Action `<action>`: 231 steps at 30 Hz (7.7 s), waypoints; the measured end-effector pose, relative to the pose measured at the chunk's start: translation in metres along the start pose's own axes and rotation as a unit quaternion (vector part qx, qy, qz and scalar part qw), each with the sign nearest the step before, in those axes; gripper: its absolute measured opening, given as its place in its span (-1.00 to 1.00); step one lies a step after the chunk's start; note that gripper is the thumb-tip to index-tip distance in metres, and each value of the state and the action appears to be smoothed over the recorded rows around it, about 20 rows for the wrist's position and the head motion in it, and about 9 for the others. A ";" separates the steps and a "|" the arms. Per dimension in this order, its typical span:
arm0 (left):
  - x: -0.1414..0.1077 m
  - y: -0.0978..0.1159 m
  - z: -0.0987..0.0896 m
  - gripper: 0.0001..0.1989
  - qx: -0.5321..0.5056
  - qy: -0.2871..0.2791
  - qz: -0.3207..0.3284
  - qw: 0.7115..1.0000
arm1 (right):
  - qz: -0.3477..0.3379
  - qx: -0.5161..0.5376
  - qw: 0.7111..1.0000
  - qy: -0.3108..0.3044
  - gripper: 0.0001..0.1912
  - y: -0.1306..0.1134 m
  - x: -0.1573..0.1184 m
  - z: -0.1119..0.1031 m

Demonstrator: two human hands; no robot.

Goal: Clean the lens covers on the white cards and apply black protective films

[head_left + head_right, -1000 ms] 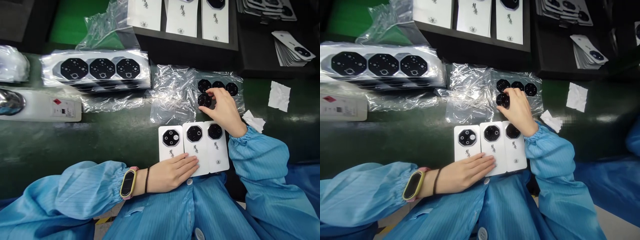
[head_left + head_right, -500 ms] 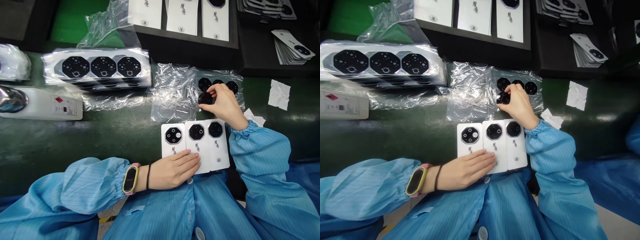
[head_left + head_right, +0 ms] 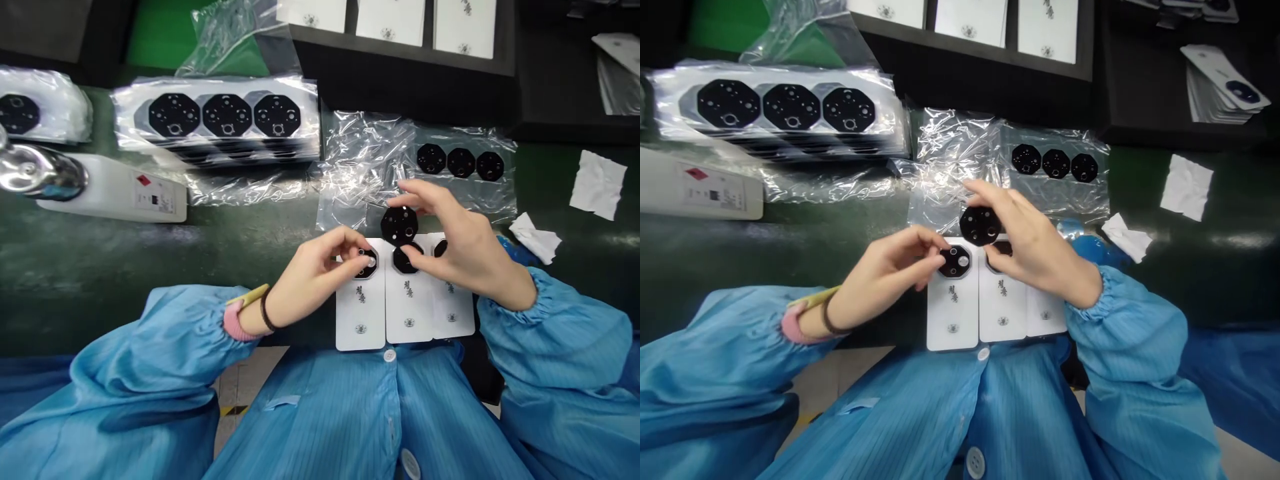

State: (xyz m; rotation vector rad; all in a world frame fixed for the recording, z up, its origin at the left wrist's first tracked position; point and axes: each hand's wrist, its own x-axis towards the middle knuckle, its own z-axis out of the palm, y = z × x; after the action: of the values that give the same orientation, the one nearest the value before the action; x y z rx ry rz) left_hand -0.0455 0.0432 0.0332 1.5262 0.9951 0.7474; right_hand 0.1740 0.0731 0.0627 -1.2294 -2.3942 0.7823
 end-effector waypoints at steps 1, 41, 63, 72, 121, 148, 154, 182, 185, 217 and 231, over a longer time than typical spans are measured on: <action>0.002 0.001 -0.003 -0.90 -0.043 -0.002 -0.030 0.999 | -0.016 0.006 1.000 -0.012 -0.37 -0.004 -0.001 0.002; -0.037 -0.032 0.015 -0.77 0.499 0.012 0.379 0.779 | 0.191 0.119 0.973 -0.059 -0.88 -0.008 0.023 0.035; -0.040 -0.035 0.015 -0.80 0.511 0.002 0.358 0.782 | 0.162 0.071 0.982 -0.060 -0.85 -0.006 0.023 0.039; -0.042 -0.037 0.014 -0.82 0.517 -0.001 0.364 0.775 | 0.139 0.075 0.986 -0.048 -0.84 -0.008 0.021 0.040; -0.043 -0.034 0.024 -0.87 0.556 0.031 0.342 0.756 | 0.059 -0.057 0.994 -0.075 -0.66 -0.012 0.011 0.050; -0.042 -0.035 0.029 -0.88 0.543 0.052 0.343 0.765 | -0.058 -0.223 0.972 -0.053 -0.68 -0.010 0.007 0.053; -0.043 -0.035 0.029 -0.87 0.561 0.050 0.349 0.749 | -0.043 -0.231 0.970 -0.054 -0.64 -0.015 0.008 0.052; -0.042 -0.033 0.028 -0.75 0.556 0.026 0.304 0.773 | -0.001 -0.132 0.991 0.022 -0.76 0.003 -0.008 0.053; -0.042 -0.032 0.029 -0.75 0.561 0.036 0.300 0.771 | 0.038 -0.077 0.996 -0.010 -0.83 0.001 -0.003 0.047; -0.066 -0.008 0.053 -0.78 0.007 0.095 0.024 0.995 | 0.074 0.133 0.988 -0.030 -0.67 -0.056 -0.045 0.000; -0.061 0.005 0.065 -0.77 0.025 0.064 0.034 0.997 | 0.122 0.256 0.959 -0.012 -0.75 -0.037 -0.068 -0.009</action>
State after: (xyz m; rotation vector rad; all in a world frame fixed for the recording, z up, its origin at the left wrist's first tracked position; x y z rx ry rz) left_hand -0.0151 -0.0406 0.0299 1.5777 1.0686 0.8819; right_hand 0.1934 0.0027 0.0895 -1.2961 -1.8904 1.3902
